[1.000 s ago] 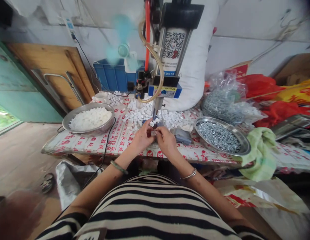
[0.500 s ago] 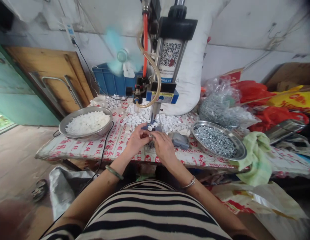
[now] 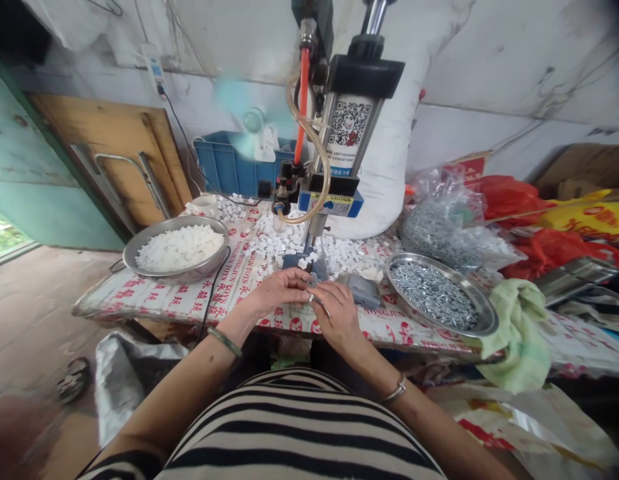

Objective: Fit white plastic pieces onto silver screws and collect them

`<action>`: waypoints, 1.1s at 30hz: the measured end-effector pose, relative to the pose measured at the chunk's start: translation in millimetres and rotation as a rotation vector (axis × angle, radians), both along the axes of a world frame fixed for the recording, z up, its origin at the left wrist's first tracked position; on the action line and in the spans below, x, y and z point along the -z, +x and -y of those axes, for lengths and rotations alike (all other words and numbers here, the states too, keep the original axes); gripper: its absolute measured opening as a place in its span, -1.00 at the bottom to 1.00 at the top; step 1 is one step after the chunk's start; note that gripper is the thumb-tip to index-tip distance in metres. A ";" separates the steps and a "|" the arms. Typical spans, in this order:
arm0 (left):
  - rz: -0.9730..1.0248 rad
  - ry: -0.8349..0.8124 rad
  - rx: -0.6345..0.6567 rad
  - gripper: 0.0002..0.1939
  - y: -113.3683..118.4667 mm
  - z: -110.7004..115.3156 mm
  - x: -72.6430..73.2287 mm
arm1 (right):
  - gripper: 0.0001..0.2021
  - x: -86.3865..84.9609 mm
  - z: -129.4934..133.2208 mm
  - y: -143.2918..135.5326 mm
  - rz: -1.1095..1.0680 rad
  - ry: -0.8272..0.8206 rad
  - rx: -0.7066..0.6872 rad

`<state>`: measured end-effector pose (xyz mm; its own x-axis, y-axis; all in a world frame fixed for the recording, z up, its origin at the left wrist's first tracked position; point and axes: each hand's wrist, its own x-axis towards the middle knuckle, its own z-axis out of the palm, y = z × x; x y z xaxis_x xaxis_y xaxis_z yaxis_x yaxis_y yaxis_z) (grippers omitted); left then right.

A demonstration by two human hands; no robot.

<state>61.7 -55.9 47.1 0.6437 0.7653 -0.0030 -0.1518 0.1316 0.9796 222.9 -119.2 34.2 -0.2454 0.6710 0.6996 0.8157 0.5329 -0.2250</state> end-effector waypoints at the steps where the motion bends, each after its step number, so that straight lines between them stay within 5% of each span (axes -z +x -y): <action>1: -0.062 0.086 -0.084 -0.58 1.7 -1.6 -0.6 | -0.77 -0.3 -4.2 3.3 0.010 0.007 -0.004; 5: -0.332 0.461 -0.542 -0.71 11.4 -14.9 -1.8 | -0.76 -4.9 -35.2 19.1 0.014 -0.008 0.065; 7: -0.406 0.537 -0.624 -0.72 16.4 -24.1 -0.8 | -0.75 -10.0 -54.3 23.3 0.017 -0.035 0.121; 15: -0.498 0.626 -0.625 -0.67 29.6 -48.8 11.6 | -0.79 -16.1 -97.9 13.6 0.195 -0.115 0.225; 26: -0.305 0.502 -0.551 -0.66 35.6 -60.9 23.4 | -0.79 -17.8 -95.0 12.0 0.300 -0.126 0.272; 33: -0.321 0.482 -0.517 -0.68 34.6 -58.3 14.9 | -0.76 -17.1 -94.1 12.0 0.395 -0.065 0.247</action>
